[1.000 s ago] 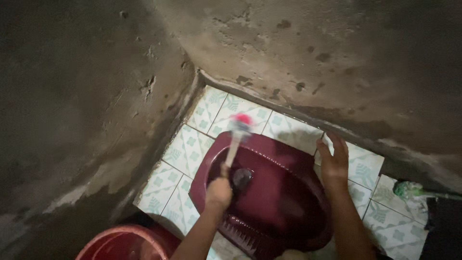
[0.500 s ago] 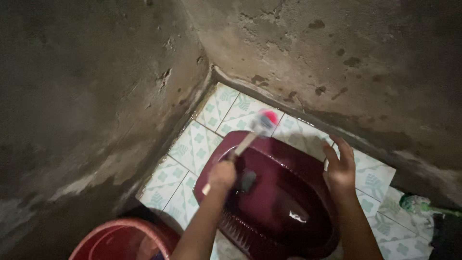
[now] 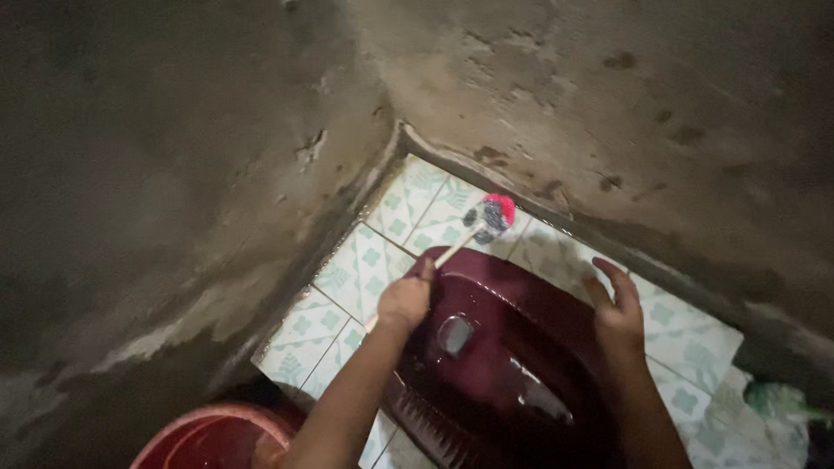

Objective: The person scrubs a maroon squat toilet with a long-handled brush, repeatedly scooping water from a red bucket with a blue scoop to rinse the bowl and surrounding tiles. The person also scrubs the tiled floor around the toilet.

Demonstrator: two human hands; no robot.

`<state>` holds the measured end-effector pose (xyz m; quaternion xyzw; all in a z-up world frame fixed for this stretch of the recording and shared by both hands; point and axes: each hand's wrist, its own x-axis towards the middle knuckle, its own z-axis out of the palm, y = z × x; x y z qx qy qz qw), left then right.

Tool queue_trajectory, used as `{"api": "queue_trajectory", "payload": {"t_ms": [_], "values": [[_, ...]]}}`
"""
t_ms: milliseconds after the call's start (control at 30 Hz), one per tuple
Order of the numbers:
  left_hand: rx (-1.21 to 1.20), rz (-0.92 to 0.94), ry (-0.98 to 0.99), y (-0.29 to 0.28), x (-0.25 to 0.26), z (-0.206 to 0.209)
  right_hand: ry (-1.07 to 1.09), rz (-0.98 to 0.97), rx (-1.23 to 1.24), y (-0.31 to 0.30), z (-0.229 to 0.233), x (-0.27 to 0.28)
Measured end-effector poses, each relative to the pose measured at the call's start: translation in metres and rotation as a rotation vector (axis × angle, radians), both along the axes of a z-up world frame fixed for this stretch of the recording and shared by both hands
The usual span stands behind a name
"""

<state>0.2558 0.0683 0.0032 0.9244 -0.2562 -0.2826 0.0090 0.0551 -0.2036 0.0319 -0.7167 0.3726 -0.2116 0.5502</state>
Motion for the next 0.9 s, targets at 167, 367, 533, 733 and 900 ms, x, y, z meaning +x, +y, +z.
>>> {"api": "queue_trajectory", "payload": {"t_ms": [167, 367, 533, 733, 900], "values": [[-0.074, 0.469, -0.108, 0.002, 0.074, -0.020, -0.017, 0.038, 0.091, 0.023, 0.016, 0.027], [0.067, 0.616, 0.024, 0.115, 0.021, -0.029, 0.054, 0.134, 0.058, 0.050, 0.061, 0.038], [0.061, 0.472, -0.071, 0.193, -0.021, -0.020, 0.326, 0.063, 0.177, 0.065, 0.077, 0.037], [-0.241, 0.864, 0.054, 0.073, -0.002, -0.071, 0.131, 0.125, 0.034, 0.065, 0.049, 0.038], [-0.133, 0.628, -0.061, 0.108, -0.021, -0.036, -0.202, 0.259, 0.219, 0.071, 0.031, 0.037]]}}
